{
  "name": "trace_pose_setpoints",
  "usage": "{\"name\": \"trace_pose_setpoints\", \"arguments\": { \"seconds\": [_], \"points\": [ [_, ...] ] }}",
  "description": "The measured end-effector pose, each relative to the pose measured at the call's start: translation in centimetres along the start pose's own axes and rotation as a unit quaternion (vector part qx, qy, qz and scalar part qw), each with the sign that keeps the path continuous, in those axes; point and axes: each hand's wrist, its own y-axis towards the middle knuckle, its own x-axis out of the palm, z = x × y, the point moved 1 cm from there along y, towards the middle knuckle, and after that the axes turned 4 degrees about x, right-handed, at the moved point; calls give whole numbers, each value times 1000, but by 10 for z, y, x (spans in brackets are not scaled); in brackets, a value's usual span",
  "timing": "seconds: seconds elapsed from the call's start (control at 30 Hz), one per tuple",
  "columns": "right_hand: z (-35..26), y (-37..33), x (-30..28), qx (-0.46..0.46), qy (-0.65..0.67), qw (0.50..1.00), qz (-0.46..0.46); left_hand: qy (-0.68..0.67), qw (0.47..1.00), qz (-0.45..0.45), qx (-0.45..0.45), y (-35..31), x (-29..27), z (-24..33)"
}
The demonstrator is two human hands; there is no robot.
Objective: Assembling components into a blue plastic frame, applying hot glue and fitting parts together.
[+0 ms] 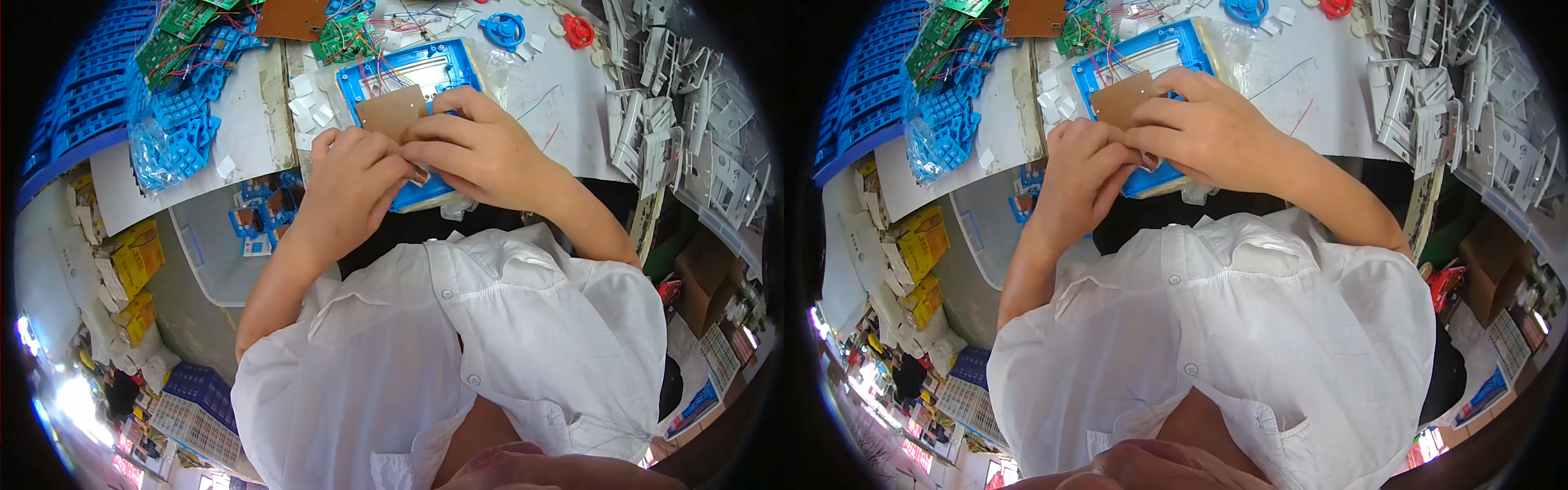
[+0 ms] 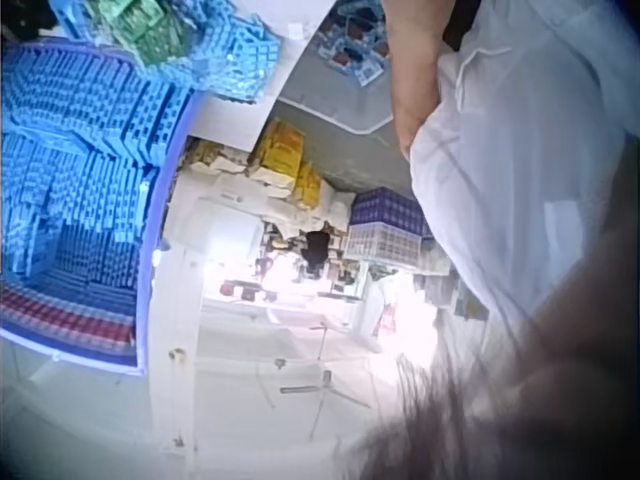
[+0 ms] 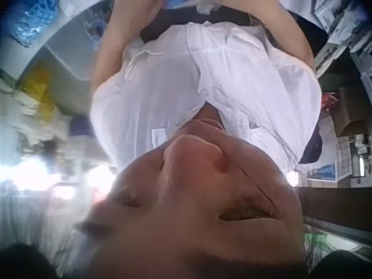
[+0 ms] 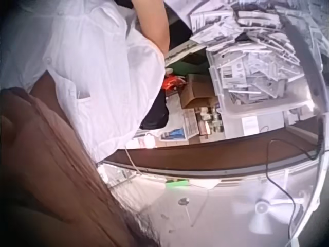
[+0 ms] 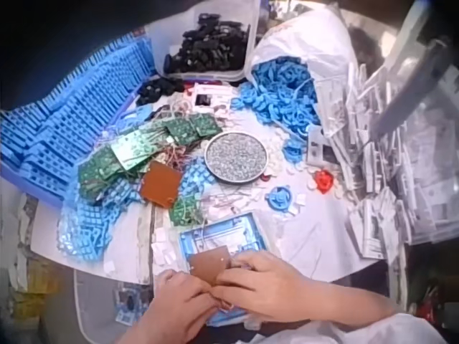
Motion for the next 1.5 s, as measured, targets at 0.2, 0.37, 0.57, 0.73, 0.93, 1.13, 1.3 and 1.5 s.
{"name": "trace_pose_setpoints", "arguments": {
  "seconds": [0.2, 0.37, 0.57, 0.73, 0.93, 1.13, 1.3, 1.5],
  "points": [
    [11, 8, 7, 10, 46, 999, -9, -95, 990, 63, -80, -3, 2, -9],
    [17, 4, 7, 17, 70, 997, 11, -158, 960, 175, -152, -1, 23, -3],
    [12, 7, 9, 76, 116, 988, 64, -155, 950, 208, -174, 7, 32, 5],
    [11, 11, 7, 1, 110, 992, 58, -113, 936, 268, -197, 0, 27, 2],
    [-2, 8, 8, -49, 67, 988, -128, -73, 930, 279, -230, -30, 13, -6],
    [-11, 20, 4, -112, -42, 981, -153, -58, 947, 251, -191, -41, 15, -4],
    [-4, 22, 8, -121, -19, 983, -135, -80, 939, 259, -212, -37, 15, 3],
    [11, 22, -9, 57, 110, 989, -77, -60, 965, 169, -189, -20, 12, 19]
  ]
}}
